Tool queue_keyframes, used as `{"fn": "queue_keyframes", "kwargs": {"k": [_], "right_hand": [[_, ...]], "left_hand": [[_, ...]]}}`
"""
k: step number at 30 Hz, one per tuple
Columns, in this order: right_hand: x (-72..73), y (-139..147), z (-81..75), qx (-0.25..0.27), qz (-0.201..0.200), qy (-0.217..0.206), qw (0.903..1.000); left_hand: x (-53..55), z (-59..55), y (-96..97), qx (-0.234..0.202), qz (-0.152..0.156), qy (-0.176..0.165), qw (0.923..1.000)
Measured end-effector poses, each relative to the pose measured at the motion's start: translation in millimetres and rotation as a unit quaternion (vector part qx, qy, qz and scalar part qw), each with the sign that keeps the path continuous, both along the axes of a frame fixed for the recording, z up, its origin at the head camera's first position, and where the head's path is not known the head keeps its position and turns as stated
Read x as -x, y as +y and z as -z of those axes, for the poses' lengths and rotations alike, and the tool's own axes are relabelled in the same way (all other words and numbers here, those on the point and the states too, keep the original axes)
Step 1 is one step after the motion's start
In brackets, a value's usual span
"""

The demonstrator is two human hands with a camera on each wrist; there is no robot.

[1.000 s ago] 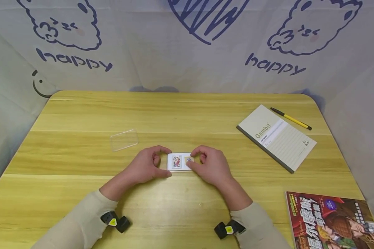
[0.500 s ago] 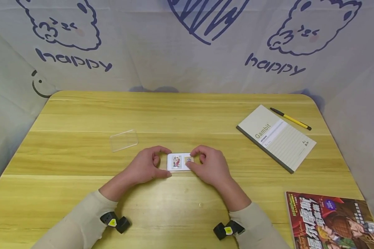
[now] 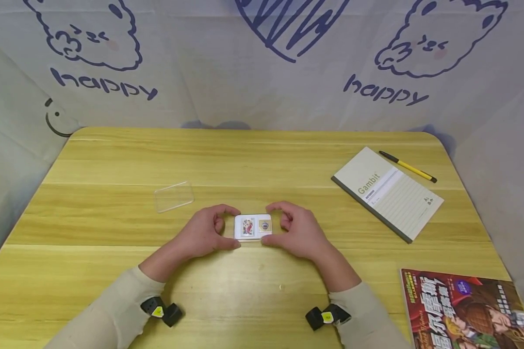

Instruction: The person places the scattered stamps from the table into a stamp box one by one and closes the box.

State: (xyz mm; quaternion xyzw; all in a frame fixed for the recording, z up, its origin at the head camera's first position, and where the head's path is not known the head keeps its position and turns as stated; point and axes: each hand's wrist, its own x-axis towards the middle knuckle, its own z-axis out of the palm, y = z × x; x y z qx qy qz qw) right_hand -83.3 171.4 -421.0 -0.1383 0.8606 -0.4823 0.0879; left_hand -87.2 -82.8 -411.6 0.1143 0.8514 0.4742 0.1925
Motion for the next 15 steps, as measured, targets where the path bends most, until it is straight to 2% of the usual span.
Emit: {"fn": "queue_keyframes", "kwargs": {"k": [7,15], "right_hand": [[2.0,5.4,-3.6,0.002,-0.034,-0.029,0.999],[3.6,5.0,-2.3,-0.013,-0.037,-0.036,0.9986]], "left_hand": [[-0.9,0.0,-0.8,-0.004,0.001,0.001,1.0],[-1.4,0.1,-2.0,-0.006,0.001,0.007,1.0]]}}
